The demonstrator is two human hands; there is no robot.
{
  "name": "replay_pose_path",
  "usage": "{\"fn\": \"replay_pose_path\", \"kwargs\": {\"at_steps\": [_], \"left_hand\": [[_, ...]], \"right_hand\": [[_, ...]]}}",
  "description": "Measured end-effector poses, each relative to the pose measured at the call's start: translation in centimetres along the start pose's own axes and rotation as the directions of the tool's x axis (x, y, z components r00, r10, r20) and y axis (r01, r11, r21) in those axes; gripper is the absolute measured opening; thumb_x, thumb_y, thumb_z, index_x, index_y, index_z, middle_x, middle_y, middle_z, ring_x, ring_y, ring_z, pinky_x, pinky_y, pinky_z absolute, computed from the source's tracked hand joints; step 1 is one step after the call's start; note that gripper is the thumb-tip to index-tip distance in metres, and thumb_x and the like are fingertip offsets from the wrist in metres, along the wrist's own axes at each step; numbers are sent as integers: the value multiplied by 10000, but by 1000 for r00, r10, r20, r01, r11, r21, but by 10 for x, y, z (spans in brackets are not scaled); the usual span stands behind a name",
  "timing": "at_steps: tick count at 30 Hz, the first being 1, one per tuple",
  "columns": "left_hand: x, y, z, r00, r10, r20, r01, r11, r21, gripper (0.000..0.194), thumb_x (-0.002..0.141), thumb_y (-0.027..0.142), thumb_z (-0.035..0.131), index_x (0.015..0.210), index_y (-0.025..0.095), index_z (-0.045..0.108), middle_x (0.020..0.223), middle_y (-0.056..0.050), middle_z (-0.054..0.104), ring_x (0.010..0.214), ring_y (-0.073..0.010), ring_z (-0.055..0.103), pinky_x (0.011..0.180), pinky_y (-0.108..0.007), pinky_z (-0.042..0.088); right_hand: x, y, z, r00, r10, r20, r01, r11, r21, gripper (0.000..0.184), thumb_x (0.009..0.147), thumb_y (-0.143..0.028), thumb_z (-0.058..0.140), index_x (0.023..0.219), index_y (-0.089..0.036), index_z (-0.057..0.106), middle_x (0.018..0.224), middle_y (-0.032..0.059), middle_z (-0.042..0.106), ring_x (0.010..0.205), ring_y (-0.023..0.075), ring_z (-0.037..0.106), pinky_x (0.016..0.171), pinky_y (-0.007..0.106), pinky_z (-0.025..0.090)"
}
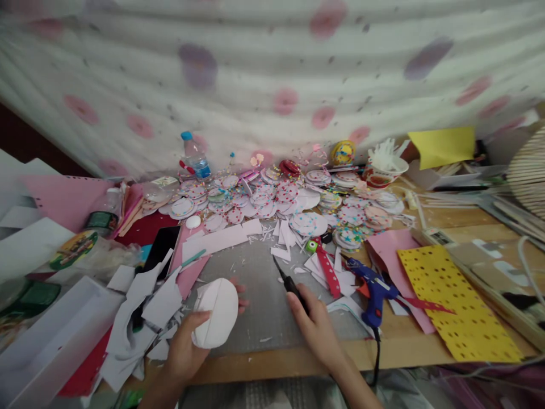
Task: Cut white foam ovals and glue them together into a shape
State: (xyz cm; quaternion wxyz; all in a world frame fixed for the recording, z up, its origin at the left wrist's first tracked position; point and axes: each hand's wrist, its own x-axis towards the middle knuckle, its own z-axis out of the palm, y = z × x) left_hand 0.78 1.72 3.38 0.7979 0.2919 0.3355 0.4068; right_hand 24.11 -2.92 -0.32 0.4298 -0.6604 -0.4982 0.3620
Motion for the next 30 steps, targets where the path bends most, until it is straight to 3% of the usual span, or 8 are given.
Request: {"fn": "replay_pose_path", "kwargs": {"at_steps": [4, 8, 11, 14, 16, 19, 25, 30], "left_hand": [[1, 4, 7, 993, -75, 87, 88, 984, -157, 548, 658, 239, 562, 1197, 199, 652, 1205, -68, 681, 1203, -336, 560, 1097, -516, 331], [-1, 9, 17, 987, -130, 89, 145, 972, -187, 580, 644, 211, 524, 1212, 176, 634, 1234, -108, 660, 1225, -365, 531, 1020, -559, 398], [-2, 12, 21, 994, -76, 77, 83, 993, -88, 581, 651, 223, 531, 1224, 166, 613, 1205, -120, 667, 1156, -363, 573, 925, -508, 475], [0, 15, 20, 996, 2, 84, -17, 982, 186, 561, 668, 203, 541, 1225, 180, 597, 1205, -110, 655, 1121, -339, 587, 869, -438, 501], [5, 17, 21, 994, 71, 84, -102, 879, 466, 554, 679, 161, 549, 1230, 200, 583, 1246, -97, 625, 1155, -318, 564, 925, -420, 468], [15, 18, 22, 977, 178, 116, -204, 625, 753, 584, 682, 101, 538, 1253, 221, 548, 1304, -84, 575, 1223, -288, 511, 1047, -428, 370], [48, 11, 20, 904, 338, 261, -369, 312, 875, 640, 647, 21, 495, 1263, 197, 496, 1271, -105, 556, 1200, -269, 508, 1055, -456, 368], [65, 5, 13, 881, 348, 321, -394, 163, 905, 660, 651, 23, 516, 1289, 187, 475, 1274, -124, 553, 1199, -284, 503, 1047, -488, 385]], "right_hand": [[2, -3, 2, 999, -5, 43, 5, 1000, -4, 344, 930, -507, 436, 752, -214, 465, 583, -58, 378, 490, 99, 361, 424, 201, 291], [2, -4, 3, 999, -8, 48, 9, 1000, -25, 355, 934, -525, 405, 757, -221, 447, 573, -61, 370, 491, 107, 363, 431, 212, 292], [1, -6, 3, 999, -24, 42, 26, 998, -57, 358, 919, -534, 423, 760, -218, 478, 556, -55, 412, 492, 121, 398, 439, 224, 308], [1, -8, 4, 999, -50, 16, 51, 994, -101, 349, 898, -531, 461, 802, -207, 551, 574, -33, 509, 530, 148, 481, 472, 238, 359], [0, -9, 5, 998, -65, -6, 63, 989, -132, 355, 894, -528, 464, 833, -202, 591, 597, -16, 570, 561, 169, 534, 504, 251, 400], [1, -8, 5, 997, -75, -26, 69, 982, -173, 377, 893, -534, 459, 900, -197, 628, 648, 9, 648, 609, 198, 598, 556, 272, 459], [-2, -11, 1, 993, -111, 33, 116, 965, -233, 376, 929, -517, 411, 879, -225, 643, 679, 26, 684, 628, 211, 635, 536, 264, 479], [-9, -20, 0, 985, -157, 70, 171, 945, -281, 377, 938, -513, 388, 906, -226, 631, 674, 30, 683, 585, 200, 628, 517, 261, 456]]}}
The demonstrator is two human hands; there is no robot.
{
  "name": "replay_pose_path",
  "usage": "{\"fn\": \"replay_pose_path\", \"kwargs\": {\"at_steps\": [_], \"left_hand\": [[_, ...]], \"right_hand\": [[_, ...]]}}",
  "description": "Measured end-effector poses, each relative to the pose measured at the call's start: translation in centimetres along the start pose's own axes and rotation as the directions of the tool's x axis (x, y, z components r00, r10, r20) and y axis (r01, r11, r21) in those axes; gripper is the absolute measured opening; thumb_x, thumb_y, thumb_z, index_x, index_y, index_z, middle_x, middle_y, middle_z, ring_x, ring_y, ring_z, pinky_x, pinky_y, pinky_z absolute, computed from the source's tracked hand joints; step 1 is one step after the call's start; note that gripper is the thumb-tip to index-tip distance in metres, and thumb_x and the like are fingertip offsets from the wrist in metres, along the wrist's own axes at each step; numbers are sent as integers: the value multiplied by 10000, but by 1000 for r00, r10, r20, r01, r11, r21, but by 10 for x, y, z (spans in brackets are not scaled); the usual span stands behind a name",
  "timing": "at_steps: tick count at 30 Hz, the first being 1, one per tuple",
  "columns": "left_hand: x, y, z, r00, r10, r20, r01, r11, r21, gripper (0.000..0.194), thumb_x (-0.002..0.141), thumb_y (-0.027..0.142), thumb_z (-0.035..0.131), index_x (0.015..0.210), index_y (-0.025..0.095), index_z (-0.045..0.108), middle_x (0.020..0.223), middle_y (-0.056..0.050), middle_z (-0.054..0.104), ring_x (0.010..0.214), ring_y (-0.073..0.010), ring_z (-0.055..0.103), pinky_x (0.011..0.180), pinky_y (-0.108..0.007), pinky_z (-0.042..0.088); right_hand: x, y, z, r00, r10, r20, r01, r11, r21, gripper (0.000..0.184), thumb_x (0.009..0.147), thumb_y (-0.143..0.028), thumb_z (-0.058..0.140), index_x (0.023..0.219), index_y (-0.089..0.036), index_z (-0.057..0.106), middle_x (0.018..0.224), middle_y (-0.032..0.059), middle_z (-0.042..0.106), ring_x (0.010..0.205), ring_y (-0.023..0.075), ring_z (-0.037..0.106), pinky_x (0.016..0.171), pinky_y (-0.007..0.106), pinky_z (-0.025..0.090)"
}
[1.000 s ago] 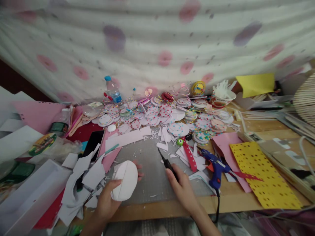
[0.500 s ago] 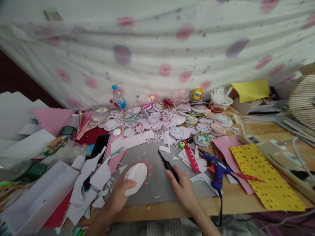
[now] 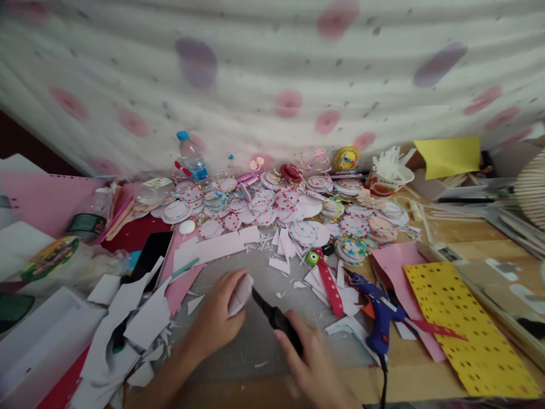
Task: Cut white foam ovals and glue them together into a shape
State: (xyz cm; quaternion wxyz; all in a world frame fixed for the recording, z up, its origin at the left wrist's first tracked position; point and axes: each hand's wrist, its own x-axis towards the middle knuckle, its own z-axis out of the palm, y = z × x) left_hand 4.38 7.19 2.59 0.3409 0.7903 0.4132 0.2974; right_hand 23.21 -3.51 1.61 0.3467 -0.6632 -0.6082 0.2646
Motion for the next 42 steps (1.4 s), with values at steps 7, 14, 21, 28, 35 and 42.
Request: {"fn": "replay_pose_path", "kwargs": {"at_steps": [7, 14, 21, 28, 35, 42], "left_hand": [[-1, 1, 0, 998, -8, 58, 6, 999, 37, 775, 587, 28, 512, 1345, 156, 418, 1325, -158, 523, 1246, -313, 471, 1067, -527, 371], [-6, 6, -5, 999, 38, 27, -38, 999, 24, 775, 597, 35, 518, 1348, 188, 401, 1327, -138, 528, 1244, -318, 474, 1068, -536, 362], [-14, 1, -2, 999, -6, 53, 7, 1000, -8, 723, 623, 35, 523, 1320, 191, 412, 1316, -137, 534, 1223, -306, 499, 1045, -511, 391], [-23, -1, -7, 997, -79, 7, 79, 997, -7, 674, 676, 54, 532, 1326, 167, 394, 1310, -151, 530, 1218, -293, 502, 1046, -483, 392], [-31, -4, -8, 986, -163, -33, 157, 979, -133, 682, 677, 47, 537, 1331, 188, 402, 1335, -133, 514, 1249, -291, 484, 1068, -464, 367], [-37, 6, -18, 946, -298, 128, 323, 820, -472, 584, 692, 45, 439, 1249, 219, 468, 1269, -90, 578, 1177, -249, 559, 1010, -409, 434]], "right_hand": [[11, -11, -9, 959, -153, 240, 201, 961, -190, 219, 954, -396, 421, 903, -215, 533, 639, 2, 640, 539, 171, 617, 502, 252, 346], [15, -4, -16, 945, -194, 264, 272, 913, -305, 201, 962, -392, 415, 944, -212, 504, 694, 18, 659, 596, 197, 645, 520, 266, 364], [9, 1, -19, 937, -202, 286, 295, 897, -330, 228, 962, -409, 423, 959, -205, 526, 719, 33, 680, 606, 197, 666, 517, 261, 404], [12, 0, -12, 941, -228, 250, 308, 884, -352, 258, 963, -429, 414, 932, -214, 552, 697, 39, 691, 579, 191, 672, 500, 251, 412], [16, -8, -8, 934, -245, 262, 321, 895, -309, 263, 955, -436, 430, 931, -216, 573, 694, 41, 698, 575, 196, 682, 485, 254, 424], [22, 15, -18, 996, -75, -47, 60, 965, -256, 331, 935, -495, 410, 941, -219, 592, 580, 21, 659, 461, 204, 623, 414, 261, 402]]}}
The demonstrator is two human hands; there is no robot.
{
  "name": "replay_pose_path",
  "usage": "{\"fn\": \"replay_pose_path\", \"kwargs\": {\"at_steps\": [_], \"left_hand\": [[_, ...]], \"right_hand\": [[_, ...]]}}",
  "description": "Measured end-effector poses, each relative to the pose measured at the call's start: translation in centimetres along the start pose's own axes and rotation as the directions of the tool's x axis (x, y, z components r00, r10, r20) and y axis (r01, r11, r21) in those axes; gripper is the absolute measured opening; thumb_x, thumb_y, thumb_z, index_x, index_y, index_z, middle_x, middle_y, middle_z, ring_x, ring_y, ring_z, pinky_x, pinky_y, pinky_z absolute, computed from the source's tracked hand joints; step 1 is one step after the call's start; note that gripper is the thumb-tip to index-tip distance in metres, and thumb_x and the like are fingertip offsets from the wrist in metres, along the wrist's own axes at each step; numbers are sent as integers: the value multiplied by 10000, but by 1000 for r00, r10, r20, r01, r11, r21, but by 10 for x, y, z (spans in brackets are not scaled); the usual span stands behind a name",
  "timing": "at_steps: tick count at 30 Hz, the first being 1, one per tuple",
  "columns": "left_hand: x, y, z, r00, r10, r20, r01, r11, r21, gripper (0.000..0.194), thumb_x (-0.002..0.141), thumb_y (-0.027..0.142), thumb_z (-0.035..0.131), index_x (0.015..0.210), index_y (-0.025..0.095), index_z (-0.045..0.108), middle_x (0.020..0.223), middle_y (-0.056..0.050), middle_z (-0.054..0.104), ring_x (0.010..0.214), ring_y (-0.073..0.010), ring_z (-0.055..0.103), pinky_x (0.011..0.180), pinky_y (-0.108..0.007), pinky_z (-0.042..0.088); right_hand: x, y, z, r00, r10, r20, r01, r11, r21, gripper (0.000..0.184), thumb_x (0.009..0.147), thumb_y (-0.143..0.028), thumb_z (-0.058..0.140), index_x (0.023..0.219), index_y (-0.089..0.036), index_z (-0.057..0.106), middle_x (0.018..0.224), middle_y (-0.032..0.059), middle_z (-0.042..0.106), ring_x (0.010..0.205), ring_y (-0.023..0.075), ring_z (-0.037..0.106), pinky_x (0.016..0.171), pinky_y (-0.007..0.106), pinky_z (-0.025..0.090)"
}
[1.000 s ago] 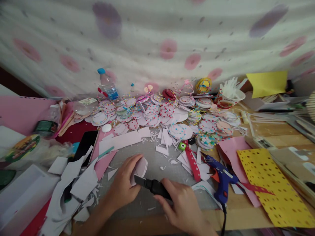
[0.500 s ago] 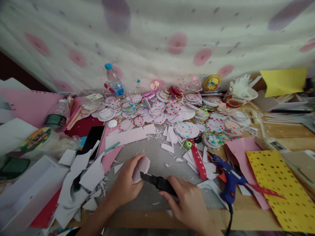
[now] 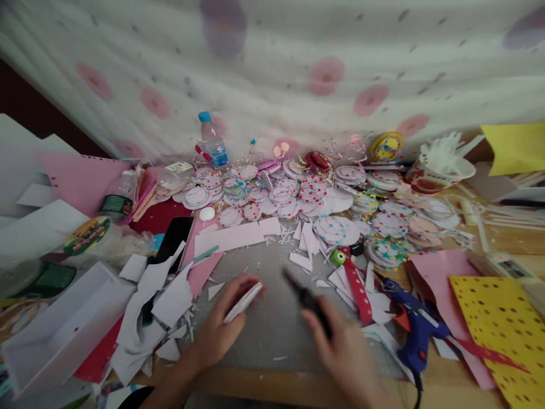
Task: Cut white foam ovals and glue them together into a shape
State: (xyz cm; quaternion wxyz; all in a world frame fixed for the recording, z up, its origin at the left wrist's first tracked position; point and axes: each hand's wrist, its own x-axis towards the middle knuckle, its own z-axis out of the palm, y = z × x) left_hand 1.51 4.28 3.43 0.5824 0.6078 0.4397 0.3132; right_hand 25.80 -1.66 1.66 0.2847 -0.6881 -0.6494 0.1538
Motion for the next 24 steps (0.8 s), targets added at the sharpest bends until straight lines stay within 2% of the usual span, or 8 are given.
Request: {"fn": "replay_pose_path", "kwargs": {"at_steps": [3, 6, 8, 11, 17, 20, 22, 24], "left_hand": [[-9, 3, -9, 999, -41, 12, 41, 999, -24, 607, 697, 36, 417, 1271, 230, 447, 1288, -86, 564, 1197, -242, 547, 1032, -410, 411], [-11, 6, -15, 1000, 20, 3, -20, 983, 180, 651, 717, 48, 474, 1335, 235, 389, 1345, -101, 509, 1260, -262, 485, 1072, -436, 360], [-8, 11, -16, 993, 106, 46, -115, 936, 334, 686, 741, 126, 567, 1380, 227, 338, 1361, -124, 488, 1257, -292, 474, 1065, -459, 361], [0, 24, -13, 947, 254, 194, -316, 836, 449, 801, 719, 264, 685, 1416, 214, 294, 1340, -147, 506, 1205, -327, 501, 1021, -474, 395], [13, 43, -8, 827, 399, 396, -551, 713, 433, 824, 746, 239, 650, 1460, 201, 241, 1347, -147, 520, 1198, -319, 516, 1037, -470, 375], [12, 37, -6, 853, 448, 269, -522, 710, 472, 844, 756, 251, 671, 1474, 215, 227, 1483, -155, 378, 1345, -355, 374, 1113, -533, 268], [8, 27, 0, 904, 419, 84, -411, 798, 440, 889, 753, 270, 695, 1484, 221, 191, 1552, -150, 255, 1408, -352, 275, 1137, -541, 236], [3, 16, 9, 958, 275, -86, -244, 934, 260, 900, 742, 332, 715, 1476, 212, 209, 1534, -151, 298, 1382, -330, 338, 1108, -496, 328]], "right_hand": [[5, 17, -10, 957, 230, -176, -229, 973, 29, 408, 885, -576, 445, 941, -204, 602, 543, 11, 598, 424, 195, 552, 420, 276, 394], [9, 6, -10, 960, 280, 19, -274, 920, 281, 395, 827, -609, 522, 824, -219, 589, 582, 12, 584, 487, 176, 539, 442, 261, 399], [12, -14, -4, 924, 316, 214, -382, 778, 499, 412, 847, -611, 495, 710, -223, 520, 529, -22, 492, 438, 127, 449, 398, 229, 332], [16, -48, 10, 829, 256, 498, -553, 511, 658, 430, 815, -631, 540, 828, -201, 533, 452, -93, 362, 363, 66, 271, 368, 196, 217], [19, -68, 19, 743, 228, 629, -666, 159, 729, 422, 732, -554, 677, 867, -198, 495, 421, -144, 299, 348, 28, 158, 349, 164, 110], [19, -62, 18, 760, 263, 594, -634, 98, 767, 420, 718, -510, 720, 867, -200, 480, 381, -158, 298, 334, 20, 141, 342, 162, 105], [17, -61, 21, 780, 300, 549, -590, 64, 805, 413, 726, -499, 725, 858, -208, 463, 369, -165, 287, 330, 18, 131, 342, 162, 112], [12, -64, 26, 784, 314, 536, -573, 32, 819, 407, 742, -509, 712, 848, -218, 447, 367, -169, 265, 330, 21, 124, 343, 164, 120]]}}
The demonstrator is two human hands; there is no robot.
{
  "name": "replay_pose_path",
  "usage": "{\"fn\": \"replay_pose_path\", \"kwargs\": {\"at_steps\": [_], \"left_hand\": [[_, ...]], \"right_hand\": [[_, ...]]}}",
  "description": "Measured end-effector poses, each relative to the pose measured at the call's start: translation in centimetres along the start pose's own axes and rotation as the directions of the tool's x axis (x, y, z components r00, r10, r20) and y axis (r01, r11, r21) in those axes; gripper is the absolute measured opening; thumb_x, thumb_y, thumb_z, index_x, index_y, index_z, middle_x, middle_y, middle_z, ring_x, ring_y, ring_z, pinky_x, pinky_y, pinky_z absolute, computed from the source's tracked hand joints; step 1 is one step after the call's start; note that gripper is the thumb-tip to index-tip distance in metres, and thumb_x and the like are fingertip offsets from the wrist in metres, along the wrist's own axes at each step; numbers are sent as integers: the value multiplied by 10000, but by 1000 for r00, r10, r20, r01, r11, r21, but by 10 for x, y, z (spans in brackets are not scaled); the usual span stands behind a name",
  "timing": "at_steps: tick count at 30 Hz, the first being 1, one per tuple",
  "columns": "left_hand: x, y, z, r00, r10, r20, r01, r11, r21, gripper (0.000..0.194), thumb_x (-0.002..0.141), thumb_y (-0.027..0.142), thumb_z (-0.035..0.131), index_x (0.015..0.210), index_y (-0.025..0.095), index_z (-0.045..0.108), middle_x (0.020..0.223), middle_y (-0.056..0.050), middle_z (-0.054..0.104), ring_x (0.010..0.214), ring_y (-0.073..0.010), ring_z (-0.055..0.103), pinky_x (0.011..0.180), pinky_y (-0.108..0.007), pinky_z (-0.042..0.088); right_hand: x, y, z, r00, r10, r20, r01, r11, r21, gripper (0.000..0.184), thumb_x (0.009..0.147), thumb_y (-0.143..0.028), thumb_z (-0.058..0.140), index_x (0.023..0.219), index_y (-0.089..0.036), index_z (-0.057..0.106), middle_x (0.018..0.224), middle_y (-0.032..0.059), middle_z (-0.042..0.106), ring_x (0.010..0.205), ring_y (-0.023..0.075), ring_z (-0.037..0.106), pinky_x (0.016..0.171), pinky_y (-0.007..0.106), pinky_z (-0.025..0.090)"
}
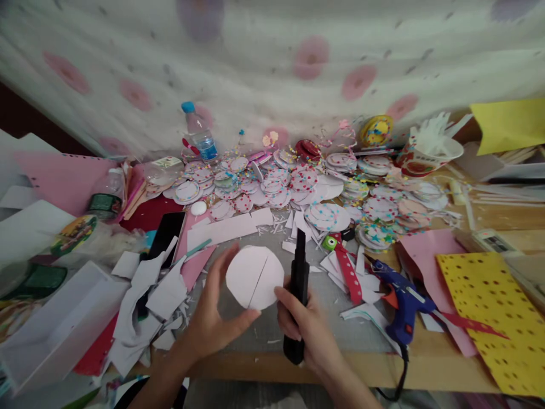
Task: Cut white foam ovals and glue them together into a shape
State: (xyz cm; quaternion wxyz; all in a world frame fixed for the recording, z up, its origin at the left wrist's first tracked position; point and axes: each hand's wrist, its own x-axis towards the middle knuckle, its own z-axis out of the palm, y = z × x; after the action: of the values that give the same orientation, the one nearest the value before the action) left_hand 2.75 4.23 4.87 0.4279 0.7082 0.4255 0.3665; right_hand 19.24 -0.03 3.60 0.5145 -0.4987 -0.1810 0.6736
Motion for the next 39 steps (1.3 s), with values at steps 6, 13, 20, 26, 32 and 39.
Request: {"fn": "replay_pose_path", "kwargs": {"at_steps": [6, 13, 20, 26, 32, 39], "left_hand": [[-10, -3, 19, 821, -571, 0, 539, 774, -333, 476, 842, 505, 579, 1095, 106, 639, 967, -112, 716, 892, -263, 665, 748, -337, 543], [1, 11, -3, 938, -237, 252, 230, 972, 59, 299, 891, 193, 475, 1147, 175, 628, 1085, -80, 679, 1030, -235, 615, 928, -357, 482], [1, 21, 1, 911, -46, 410, 26, 998, 55, 746, 753, 64, 542, 1445, 187, 290, 1407, -123, 420, 1312, -217, 402, 1127, -376, 327], [5, 22, -8, 897, -54, 439, 65, 998, -8, 683, 782, 116, 560, 1422, 211, 342, 1362, -97, 513, 1293, -230, 453, 1117, -407, 342], [4, 14, -2, 930, 46, 365, -49, 999, -2, 558, 878, 139, 469, 1419, 231, 362, 1406, -81, 501, 1290, -204, 472, 1100, -369, 367], [6, 14, 3, 921, 46, 386, -46, 999, -9, 524, 905, 142, 433, 1419, 215, 361, 1408, -95, 498, 1305, -203, 461, 1109, -373, 355]], "right_hand": [[-7, 15, 1, 998, -27, 48, 44, 919, -392, 433, 785, -624, 596, 811, -194, 546, 442, -95, 365, 362, 65, 266, 351, 208, 209], [-5, -6, -24, 951, -304, 51, 274, 755, -595, 382, 843, -526, 567, 1016, -187, 602, 686, -7, 548, 552, 129, 484, 498, 244, 396], [2, -5, -5, 976, -202, 87, 219, 871, -440, 500, 761, -535, 670, 1126, -211, 558, 568, -63, 451, 438, 101, 382, 401, 228, 307], [4, -8, 5, 989, -54, 138, 95, 945, -314, 494, 748, -539, 700, 1069, -195, 547, 533, -107, 332, 408, 55, 247, 363, 202, 186], [2, -8, 11, 989, -54, 138, 81, 976, -201, 459, 765, -516, 708, 1042, -203, 517, 556, -114, 338, 409, 30, 240, 366, 176, 169], [3, -5, 7, 991, -57, 118, 78, 981, -176, 445, 784, -498, 698, 1062, -211, 504, 565, -113, 344, 413, 31, 256, 369, 171, 181]]}}
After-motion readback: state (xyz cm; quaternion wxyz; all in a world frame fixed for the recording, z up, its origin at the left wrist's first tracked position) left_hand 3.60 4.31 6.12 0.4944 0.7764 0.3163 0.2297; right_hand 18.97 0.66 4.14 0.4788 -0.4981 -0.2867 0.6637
